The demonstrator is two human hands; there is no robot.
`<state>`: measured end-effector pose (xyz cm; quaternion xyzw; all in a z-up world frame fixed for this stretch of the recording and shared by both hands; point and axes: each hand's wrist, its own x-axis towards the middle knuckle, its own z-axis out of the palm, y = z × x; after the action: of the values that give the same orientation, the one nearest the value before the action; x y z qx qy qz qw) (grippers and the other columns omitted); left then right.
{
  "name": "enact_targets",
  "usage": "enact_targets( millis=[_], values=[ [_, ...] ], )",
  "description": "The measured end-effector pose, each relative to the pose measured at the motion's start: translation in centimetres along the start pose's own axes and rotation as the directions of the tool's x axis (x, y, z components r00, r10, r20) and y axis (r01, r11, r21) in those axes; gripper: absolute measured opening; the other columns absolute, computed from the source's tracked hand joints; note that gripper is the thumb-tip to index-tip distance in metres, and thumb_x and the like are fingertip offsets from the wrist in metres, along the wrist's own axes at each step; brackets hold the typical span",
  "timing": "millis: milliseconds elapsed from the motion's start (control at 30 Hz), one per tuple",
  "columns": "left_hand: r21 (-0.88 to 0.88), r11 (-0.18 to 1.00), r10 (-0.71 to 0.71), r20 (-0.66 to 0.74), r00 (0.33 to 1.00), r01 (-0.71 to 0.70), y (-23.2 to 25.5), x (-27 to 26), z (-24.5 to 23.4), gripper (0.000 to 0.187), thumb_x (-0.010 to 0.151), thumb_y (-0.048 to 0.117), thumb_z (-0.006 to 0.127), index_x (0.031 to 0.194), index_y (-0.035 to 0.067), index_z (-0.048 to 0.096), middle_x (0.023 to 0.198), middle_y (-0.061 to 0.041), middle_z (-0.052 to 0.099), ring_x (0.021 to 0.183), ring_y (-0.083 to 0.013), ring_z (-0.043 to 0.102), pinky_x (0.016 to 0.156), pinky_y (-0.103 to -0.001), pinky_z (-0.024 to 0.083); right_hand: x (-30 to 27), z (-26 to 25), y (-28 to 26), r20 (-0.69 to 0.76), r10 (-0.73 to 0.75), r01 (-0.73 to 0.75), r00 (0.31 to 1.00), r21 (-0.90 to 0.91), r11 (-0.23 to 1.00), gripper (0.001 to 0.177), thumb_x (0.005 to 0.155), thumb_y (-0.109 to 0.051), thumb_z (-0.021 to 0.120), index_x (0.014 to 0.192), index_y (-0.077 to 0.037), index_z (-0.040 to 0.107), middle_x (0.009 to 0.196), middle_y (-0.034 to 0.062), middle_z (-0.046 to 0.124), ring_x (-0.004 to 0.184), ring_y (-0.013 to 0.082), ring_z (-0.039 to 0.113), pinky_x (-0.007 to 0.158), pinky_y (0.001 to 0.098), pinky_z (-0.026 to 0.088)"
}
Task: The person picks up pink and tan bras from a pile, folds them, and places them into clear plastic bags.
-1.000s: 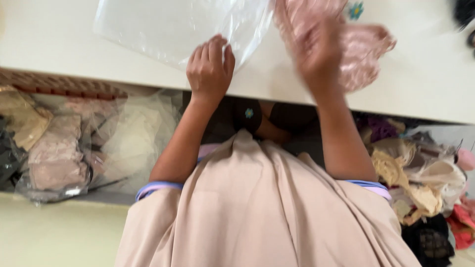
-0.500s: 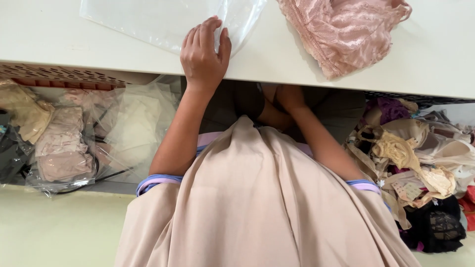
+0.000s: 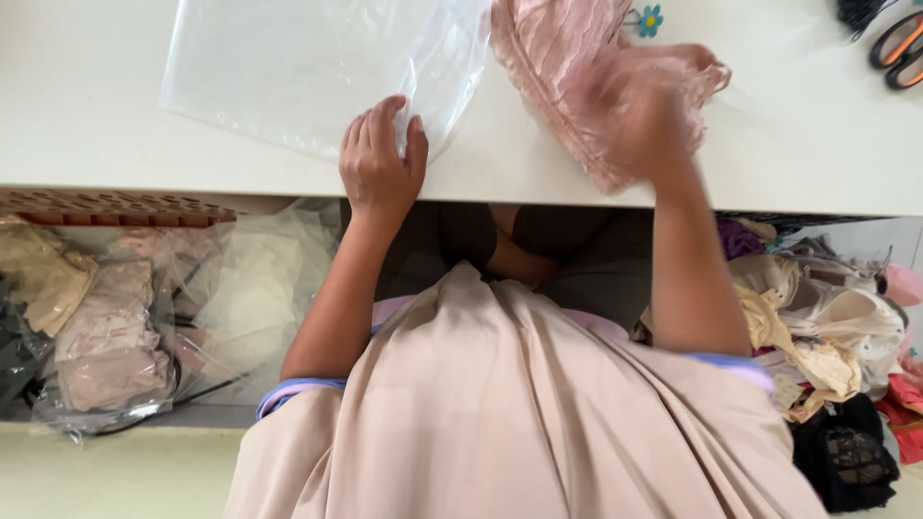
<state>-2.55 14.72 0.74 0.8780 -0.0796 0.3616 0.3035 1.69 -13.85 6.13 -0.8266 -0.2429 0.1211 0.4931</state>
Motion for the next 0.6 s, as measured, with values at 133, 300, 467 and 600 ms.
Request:
enact_targets(
  millis=[133,300,467,600],
  values=[
    [0.02,1.0,0.005,0.006,1.0,-0.005,0.1,0.0,-0.1,0.021,0.091,0.006,0.066,0.11,-0.003,0.06,0.102,-0.014,0.07,0.087,-0.0295,0.069,0.082,-0.039,0.054,7.5,-4.4,6.8,-0.547,-0.045,-0.196,0.836,-0.372,0.907,0.08,0.094,-0.062,0.063,0.139,0.0,0.038,0.128,0.0283,0.046,0.115,0.0425,0.045,0.094,0.0532,0.041],
    [0.033,0.999,-0.008,0.004,1.0,0.008,0.1,0.2,-0.1,0.023,0.091,0.007,0.066,0.111,-0.003,0.061,0.104,-0.014,0.07,0.09,-0.0301,0.068,0.084,-0.039,0.054,11.4,-1.5,11.8,-0.581,0.234,-0.528,0.78,-0.409,0.744,0.11,0.091,-0.082,0.065,0.146,0.003,0.021,0.139,0.0276,0.042,0.13,0.044,0.039,0.099,0.0566,0.045],
    [0.003,1.0,-0.024,0.031,0.999,0.024,0.6,1.2,-0.7,0.028,0.09,0.007,0.066,0.116,-0.004,0.061,0.109,-0.017,0.07,0.1,-0.0317,0.068,0.092,-0.04,0.052,10.2,3.0,7.2,-0.506,-0.159,-0.259,0.848,-0.656,0.709,0.058,0.095,-0.028,0.073,0.135,0.003,0.046,0.109,0.0195,0.057,0.086,0.0321,0.065,0.071,0.0391,0.057],
    [0.046,0.995,-0.094,0.061,0.994,0.091,-0.2,1.7,0.3,0.029,0.091,0.011,0.067,0.119,0.002,0.062,0.123,-0.019,0.065,0.105,-0.0337,0.067,0.097,-0.044,0.05,9.5,3.1,6.6,-0.514,-0.211,-0.155,0.831,-0.579,0.801,0.043,0.098,-0.026,0.067,0.12,0.009,0.055,0.098,0.0217,0.067,0.082,0.0319,0.067,0.072,0.0382,0.056]
  ],
)
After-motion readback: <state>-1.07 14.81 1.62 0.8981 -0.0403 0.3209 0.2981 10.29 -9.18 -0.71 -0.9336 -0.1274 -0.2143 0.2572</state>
